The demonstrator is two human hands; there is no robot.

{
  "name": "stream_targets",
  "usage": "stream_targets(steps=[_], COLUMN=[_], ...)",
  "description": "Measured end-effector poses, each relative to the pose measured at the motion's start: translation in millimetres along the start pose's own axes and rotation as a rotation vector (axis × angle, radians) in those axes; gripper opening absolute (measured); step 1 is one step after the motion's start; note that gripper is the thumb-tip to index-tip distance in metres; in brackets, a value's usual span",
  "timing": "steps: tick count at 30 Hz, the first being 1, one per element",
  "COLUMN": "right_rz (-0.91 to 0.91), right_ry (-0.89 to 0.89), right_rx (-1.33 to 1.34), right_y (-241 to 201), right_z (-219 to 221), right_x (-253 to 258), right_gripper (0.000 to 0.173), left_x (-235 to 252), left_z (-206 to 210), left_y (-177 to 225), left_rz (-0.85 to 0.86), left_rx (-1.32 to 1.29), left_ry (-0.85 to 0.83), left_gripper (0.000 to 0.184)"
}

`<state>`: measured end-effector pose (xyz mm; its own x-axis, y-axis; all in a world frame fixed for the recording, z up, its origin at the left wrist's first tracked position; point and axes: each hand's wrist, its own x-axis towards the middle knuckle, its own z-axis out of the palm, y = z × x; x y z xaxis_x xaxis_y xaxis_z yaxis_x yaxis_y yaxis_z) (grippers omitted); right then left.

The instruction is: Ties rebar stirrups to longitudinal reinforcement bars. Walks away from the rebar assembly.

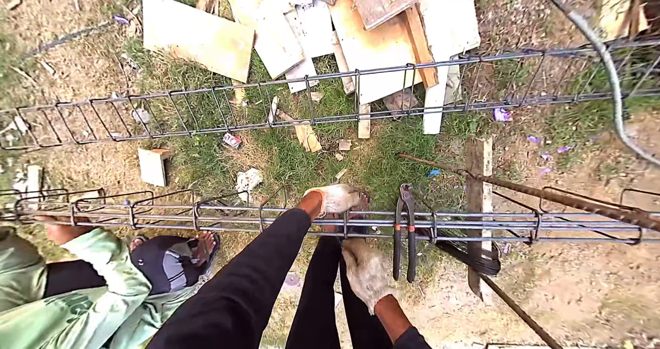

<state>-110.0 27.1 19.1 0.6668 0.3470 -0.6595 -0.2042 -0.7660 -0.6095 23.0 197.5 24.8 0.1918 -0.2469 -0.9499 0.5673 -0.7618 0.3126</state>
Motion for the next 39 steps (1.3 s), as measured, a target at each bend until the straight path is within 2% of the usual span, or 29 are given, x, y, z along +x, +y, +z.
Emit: stream_targets(steps=[2,3,6,8,10,12,14,17,19,26,29,31,33,35,36,38,39], right_rz=[0.027,0.034,0.036,0.004,-0.03,-0.036,-0.007,0.085,0.145,0.205,0.229,0.233,0.18,0.067,0.045,0.087,0.092], right_ry=[-0.112,-0.182,-0.355,-0.358,-0.282,-0.212,-0.218,-0.324,-0.39,-0.374,-0.441,-0.515,-0.422,-0.089,0.046,0.146,0.182], right_rx=[-0.019,-0.031,0.021,0.094,0.063,-0.049,-0.214,-0.398,-0.475,-0.524,-0.578,-0.62,-0.561,-0.397,-0.322,-0.282,-0.277], right_y=[-2.7,-5.1,-14.2,-18.9,-24.6,-32.3,-42.3,-54.3,-58.7,-69.7,-80.2,-90.7,-93.4,-88.9,-90.0,-95.1,-92.2], right_z=[-9.0,-16.8,-44.9,-63.5,-83.5,-102.1,-116.4,-124.3,-123.3,-115.9,-122.2,-132.6,-142.3,-141.8,-140.8,-142.8,-143.6], right_x=[0.6,0.2,-6.9,-12.7,-9.9,0.2,15.0,32.3,36.9,44.1,45.2,46.0,43.9,40.3,40.6,38.9,34.0], right_gripper=[0.03,0.031,0.03,0.027,0.026,0.026,0.028,0.03,0.031,0.032,0.031,0.031,0.029,0.026,0.03,0.054,0.057], left_x=[21.0,18.1,-8.9,-9.4,-11.1,-15.7,-19.6,-19.0,2.3,21.7,0.8,11.6,21.9,17.4,12.2,6.7,6.0], left_z=[4.4,3.3,1.7,7.9,9.0,7.9,3.9,-2.2,1.3,0.2,-5.8,-3.7,-1.5,-2.6,-2.8,-3.1,-2.5], left_y=[-36.1,-35.9,-19.4,-22.2,-25.5,-30.4,-36.1,-46.9,-64.3,-88.7,-76.6,-84.0,-92.4,-92.5,-91.3,-90.8,-91.3], left_rz=[0.311,0.314,0.126,0.077,0.058,0.076,0.105,0.146,0.179,0.302,0.256,0.232,0.226,0.205,0.194,0.166,0.165], left_rx=[-0.035,-0.09,-0.163,-0.157,-0.193,-0.246,-0.273,-0.289,-0.239,-0.238,-0.295,-0.254,-0.239,-0.289,-0.315,-0.317,-0.303], left_ry=[0.076,0.078,0.161,0.263,0.332,0.375,0.398,0.378,0.345,0.241,0.267,0.332,0.387,0.418,0.432,0.455,0.471], left_gripper=[0.041,0.043,0.048,0.053,0.053,0.05,0.046,0.043,0.045,0.038,0.036,0.037,0.038,0.038,0.037,0.036,0.036])
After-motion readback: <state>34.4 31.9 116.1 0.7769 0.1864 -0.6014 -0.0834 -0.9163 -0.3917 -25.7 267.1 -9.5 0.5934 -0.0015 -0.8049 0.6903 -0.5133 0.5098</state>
